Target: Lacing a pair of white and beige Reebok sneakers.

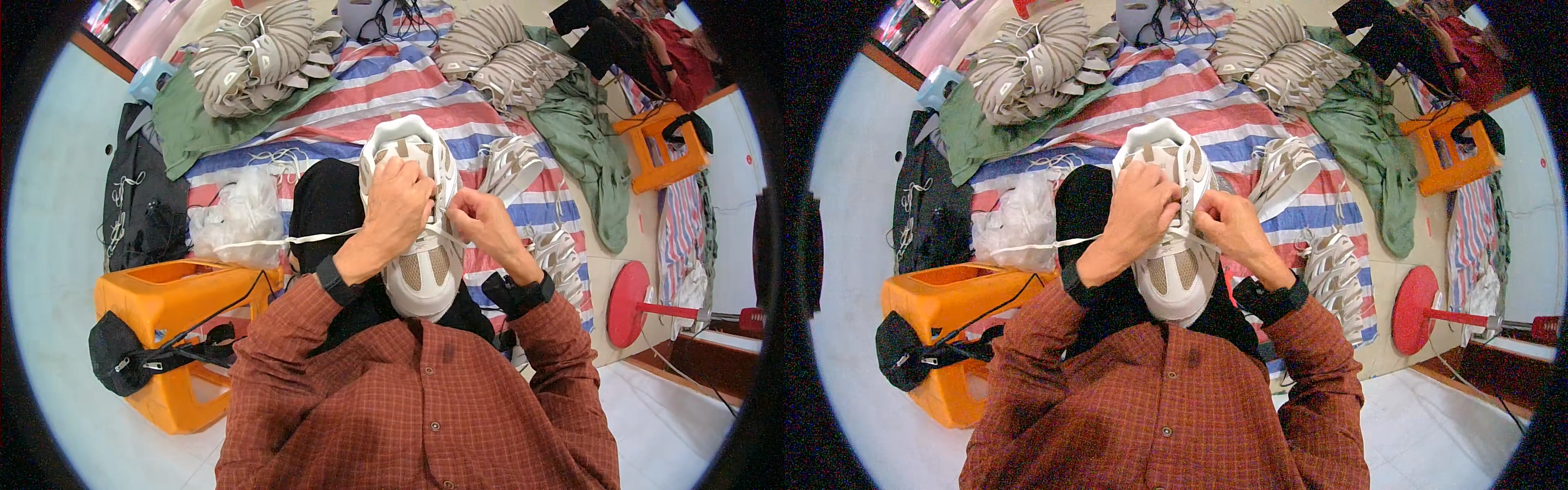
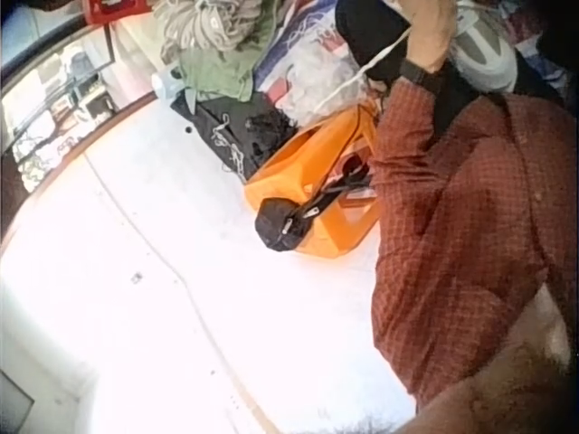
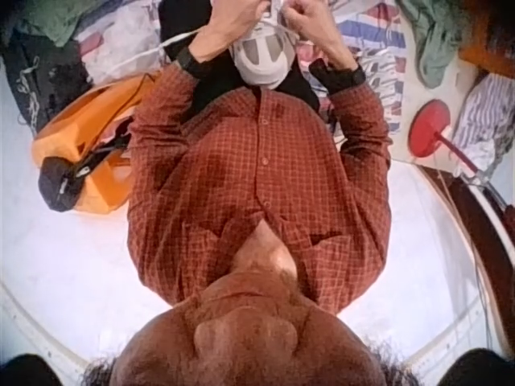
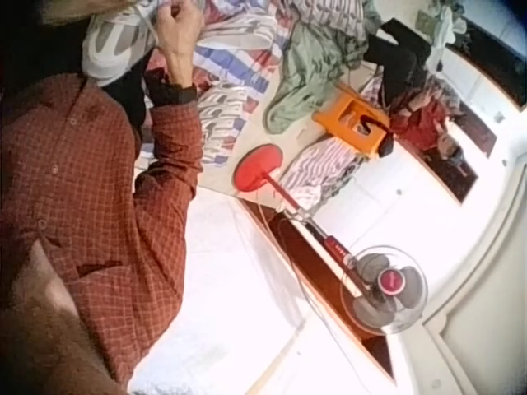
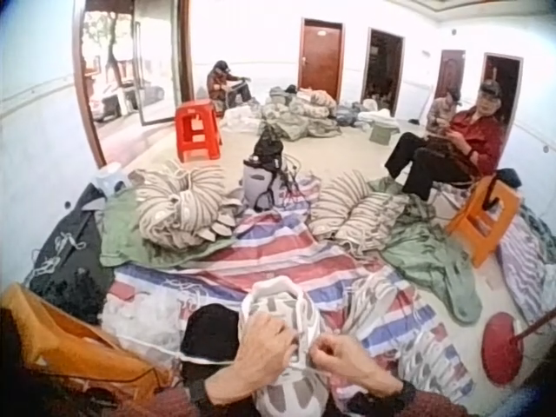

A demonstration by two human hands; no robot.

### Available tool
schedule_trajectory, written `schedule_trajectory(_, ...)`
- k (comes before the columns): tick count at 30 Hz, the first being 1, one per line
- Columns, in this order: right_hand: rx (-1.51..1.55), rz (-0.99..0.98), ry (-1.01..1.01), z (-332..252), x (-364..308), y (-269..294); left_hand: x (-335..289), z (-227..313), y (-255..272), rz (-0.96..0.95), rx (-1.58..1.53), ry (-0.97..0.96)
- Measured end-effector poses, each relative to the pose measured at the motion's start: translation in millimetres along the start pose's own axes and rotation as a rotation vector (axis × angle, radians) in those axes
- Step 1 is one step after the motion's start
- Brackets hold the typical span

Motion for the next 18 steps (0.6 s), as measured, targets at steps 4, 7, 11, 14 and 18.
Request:
schedule_trajectory(4,-0.22,0.098,0.174,-23,-3,1,-2,-3,-7,-0.027,-0.01,0.02)
schedule_trajectory(7,-0.126,0.013,0.148,-8,-1,6,-3,-1,-4,-0.03,-0.085,0.027)
schedule_trajectory(11,-0.504,0.182,0.687,-59,-27,11,-6,4,-8,-0.018,-0.116,-0.036)
schedule_trajectory(14,-0.707,0.049,0.628,-61,-17,-3,-7,8,-8,0.0,-0.099,-0.077)
schedule_trajectory(18,-0.723,-0.093,0.664,-59,0,-6,-5,14,-13,-0.033,-0.05,-0.12)
Point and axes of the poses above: each hand's wrist, its own x-axis towards the middle knuckle, its own y-axis out of the back of the hand, z = x × y, the point moved 10 cm from there along x, towards the middle knuckle, and after that the axes turned 10 degrees about -y, right-handed, at the moved point
